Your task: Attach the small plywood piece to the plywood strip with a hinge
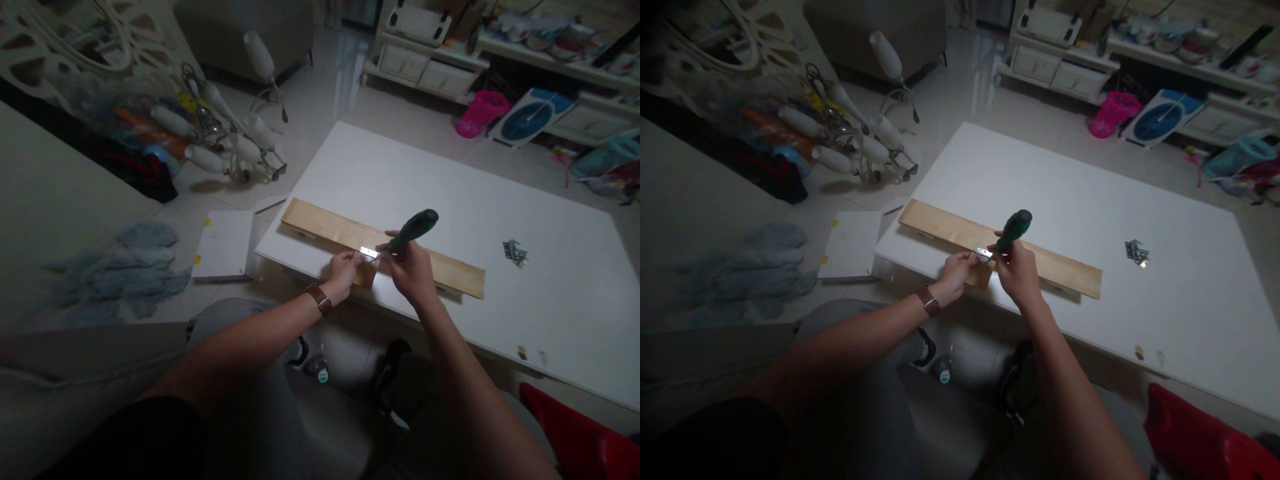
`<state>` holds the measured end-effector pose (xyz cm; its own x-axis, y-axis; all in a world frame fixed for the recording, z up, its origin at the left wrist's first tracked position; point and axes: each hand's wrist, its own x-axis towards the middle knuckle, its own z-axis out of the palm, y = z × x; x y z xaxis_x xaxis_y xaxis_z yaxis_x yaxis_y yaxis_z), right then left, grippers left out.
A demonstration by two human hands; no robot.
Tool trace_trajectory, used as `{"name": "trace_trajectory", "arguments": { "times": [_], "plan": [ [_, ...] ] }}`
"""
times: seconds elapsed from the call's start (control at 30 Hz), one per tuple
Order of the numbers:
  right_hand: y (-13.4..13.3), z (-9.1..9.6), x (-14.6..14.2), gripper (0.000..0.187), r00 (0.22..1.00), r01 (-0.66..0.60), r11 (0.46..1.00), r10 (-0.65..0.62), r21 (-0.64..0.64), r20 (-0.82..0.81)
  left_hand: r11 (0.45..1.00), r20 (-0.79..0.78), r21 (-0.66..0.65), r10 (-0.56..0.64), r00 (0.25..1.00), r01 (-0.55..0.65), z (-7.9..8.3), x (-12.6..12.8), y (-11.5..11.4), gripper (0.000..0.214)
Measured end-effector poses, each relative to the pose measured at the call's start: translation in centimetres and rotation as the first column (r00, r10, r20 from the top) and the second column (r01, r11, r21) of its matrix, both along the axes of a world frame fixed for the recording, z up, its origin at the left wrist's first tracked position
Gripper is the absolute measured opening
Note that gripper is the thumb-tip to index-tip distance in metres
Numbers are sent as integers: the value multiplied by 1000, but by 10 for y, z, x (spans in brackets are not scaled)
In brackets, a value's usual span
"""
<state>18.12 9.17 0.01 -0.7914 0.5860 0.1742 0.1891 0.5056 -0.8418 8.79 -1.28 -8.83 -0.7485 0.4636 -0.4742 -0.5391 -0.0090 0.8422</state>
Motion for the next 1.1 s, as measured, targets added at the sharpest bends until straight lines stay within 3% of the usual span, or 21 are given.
{"name": "trace_trajectory", "arguments": {
  "times": [0.2,0.33,0.5,0.7,0.83,1.1],
  "plan": [
    [-3,-1,-2,38,991,129,985,-133,111,29,1000,-5,-3,2,1000,-2,2,0,-1,6],
    [-5,-1,-5,37,985,150,976,-161,159,65,1000,-2,-18,-8,1000,8,5,0,-2,3],
    [-4,1,-8,33,989,148,988,-148,33,15,999,-20,-33,-8,1000,7,5,0,-1,3],
    [7,-3,-3,55,999,29,983,-33,-181,-15,999,-20,-34,15,1000,-16,10,0,0,6],
    [8,0,1,53,999,38,991,-36,-129,13,999,-3,-23,25,1000,-25,11,1,0,6],
    [-3,-1,-6,33,977,208,973,-212,104,22,1000,-22,-24,0,1000,0,5,0,-1,5]
  ]
}}
